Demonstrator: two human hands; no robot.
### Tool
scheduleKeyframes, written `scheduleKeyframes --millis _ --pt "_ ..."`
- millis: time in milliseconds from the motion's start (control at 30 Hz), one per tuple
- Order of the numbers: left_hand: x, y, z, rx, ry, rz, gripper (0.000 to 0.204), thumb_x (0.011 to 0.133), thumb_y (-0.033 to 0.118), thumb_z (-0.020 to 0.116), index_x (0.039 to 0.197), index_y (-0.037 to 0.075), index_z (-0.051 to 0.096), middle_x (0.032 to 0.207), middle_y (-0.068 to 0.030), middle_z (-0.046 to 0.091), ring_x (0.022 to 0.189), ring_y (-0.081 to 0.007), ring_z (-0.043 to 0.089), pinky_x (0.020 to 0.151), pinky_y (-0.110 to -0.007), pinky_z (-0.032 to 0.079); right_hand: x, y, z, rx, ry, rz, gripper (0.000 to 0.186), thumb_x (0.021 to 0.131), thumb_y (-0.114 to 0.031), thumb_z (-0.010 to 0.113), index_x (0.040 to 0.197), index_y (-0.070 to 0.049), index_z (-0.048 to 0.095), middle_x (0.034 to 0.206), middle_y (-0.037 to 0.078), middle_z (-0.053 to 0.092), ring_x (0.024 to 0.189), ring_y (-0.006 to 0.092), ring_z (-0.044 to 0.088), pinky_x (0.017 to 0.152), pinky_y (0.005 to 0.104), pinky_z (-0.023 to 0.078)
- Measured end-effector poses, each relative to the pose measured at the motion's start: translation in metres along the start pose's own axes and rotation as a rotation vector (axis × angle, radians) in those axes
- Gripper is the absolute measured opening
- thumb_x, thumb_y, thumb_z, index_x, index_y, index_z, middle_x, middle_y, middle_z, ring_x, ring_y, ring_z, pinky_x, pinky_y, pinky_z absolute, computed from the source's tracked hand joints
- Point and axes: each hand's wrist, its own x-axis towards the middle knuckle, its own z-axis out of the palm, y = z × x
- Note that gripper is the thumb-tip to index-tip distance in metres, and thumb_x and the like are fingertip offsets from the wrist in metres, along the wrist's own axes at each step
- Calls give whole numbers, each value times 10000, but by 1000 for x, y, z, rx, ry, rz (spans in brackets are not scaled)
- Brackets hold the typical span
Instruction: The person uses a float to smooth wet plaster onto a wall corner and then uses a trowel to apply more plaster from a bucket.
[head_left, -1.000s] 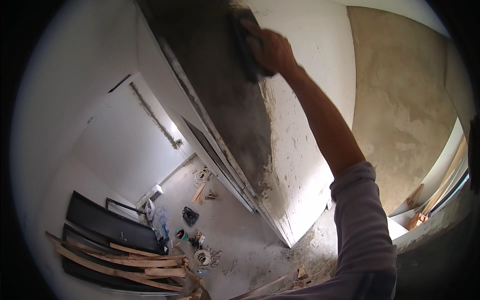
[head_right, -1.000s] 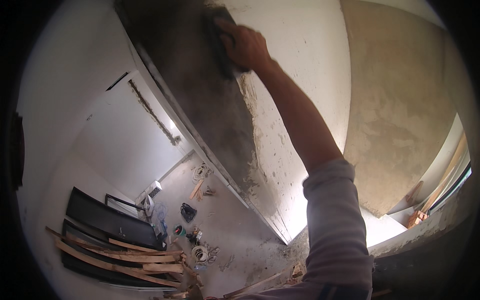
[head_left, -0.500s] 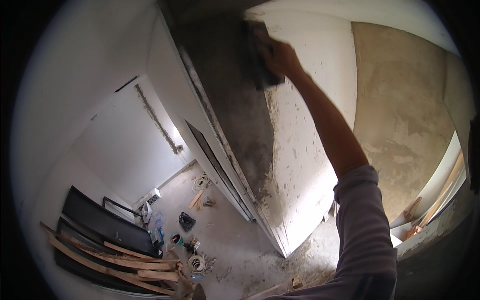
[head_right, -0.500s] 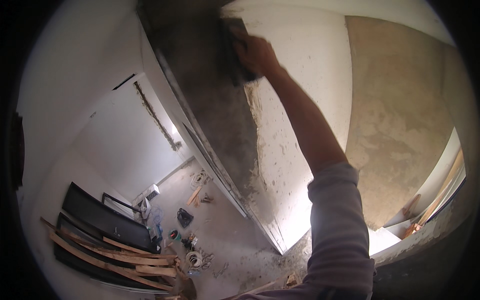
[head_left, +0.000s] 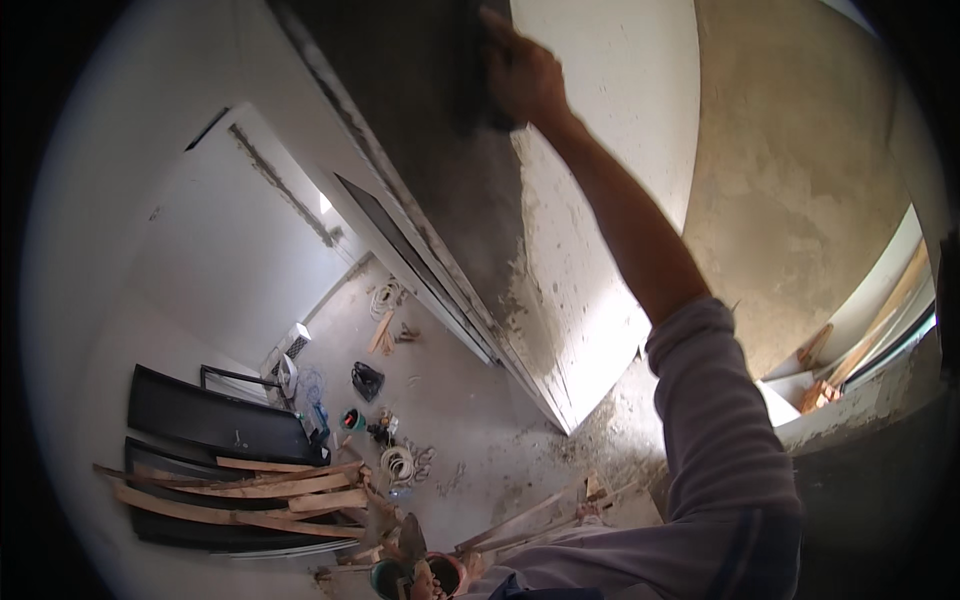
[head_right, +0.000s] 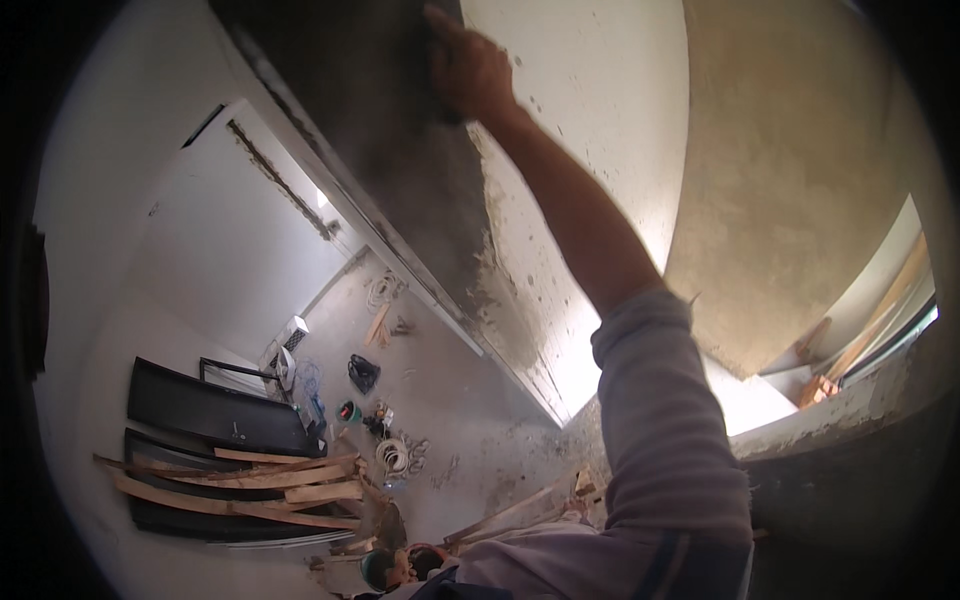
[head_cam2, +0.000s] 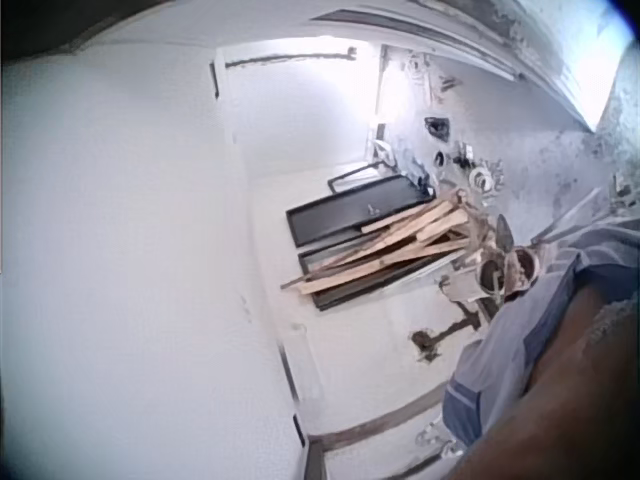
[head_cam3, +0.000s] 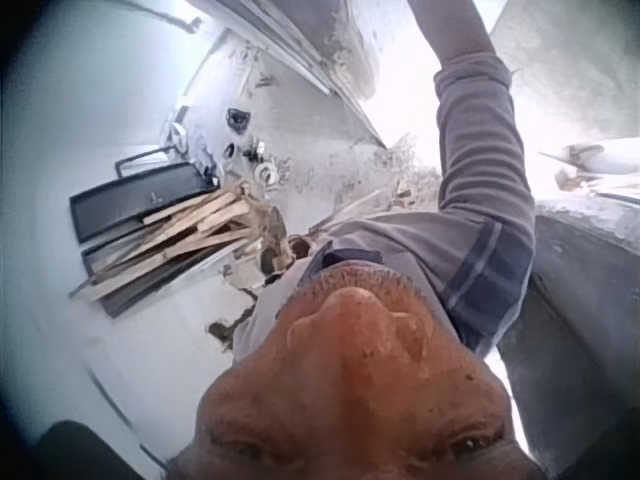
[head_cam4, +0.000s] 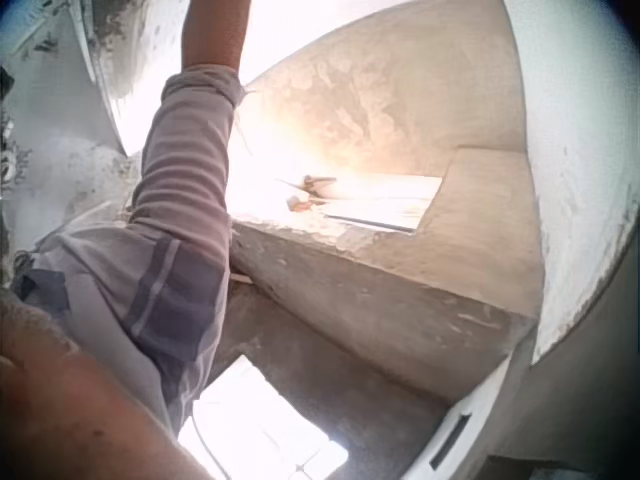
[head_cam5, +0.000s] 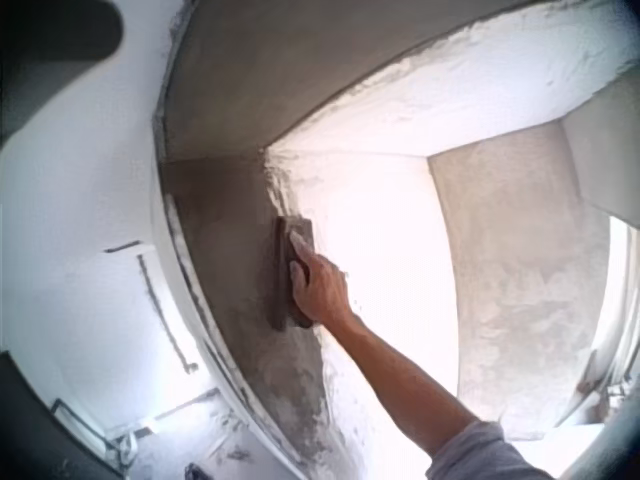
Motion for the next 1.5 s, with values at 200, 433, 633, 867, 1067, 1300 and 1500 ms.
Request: scheduleKeyframes --millis 200,433,633,867,1067,1300,1500 --pt "-29 -30 -39 56 56 -22 332 1026 397 400 966 73 439 699 -37 379 557 -161 370 570 -377 342 -241 29 -16 42 -200 423 512 900 -83 565 1399 -169 486 1101 198 647 975 342 648 843 415 516" --pt "-59 -22 -69 194 65 4 340 1029 404 393 954 75 435 700 -36 372 558 -161 367 571 -376 341 -419 46 -29 83 -122 810 527 905 -70 531 1423 -113 445 1289 212 582 1176 358 577 1001 416 433" --pt "-95 7 -38 143 90 -27 360 1028 403 408 995 47 448 709 -42 389 541 -162 362 543 -370 337 -150 -28 -4 246 21 568 465 868 -155 551 1333 -141 539 1200 146 636 1008 354 645 892 421 509" --pt "-133 60 28 76 141 -15 396 1026 401 430 1056 8 466 721 -51 414 518 -162 356 505 -360 331 -230 -37 -5 254 182 658 454 867 -116 585 1319 -152 559 1194 144 640 1022 337 645 895 416 513" --pt "-108 51 13 91 -26 46 384 1018 369 464 1126 1 466 742 -69 470 534 -157 433 490 -339 373 -426 22 -12 229 109 1357 486 921 -150 522 1404 -144 478 1293 206 583 1192 330 576 996 384 450" --pt "-63 25 -25 35 -44 -13 375 1022 365 446 1125 5 475 749 -58 492 549 -151 465 510 -327 400 -158 -60 21 197 213 730 429 839 -186 567 1266 -152 589 985 141 655 947 337 647 793 438 524" --pt "-52 20 -32 20 -47 -25 372 1024 368 438 1118 10 477 749 -54 500 546 -149 469 521 -325 411 -188 -61 11 165 118 549 458 803 -77 569 1257 -134 560 948 181 622 890 363 644 740 455 531"
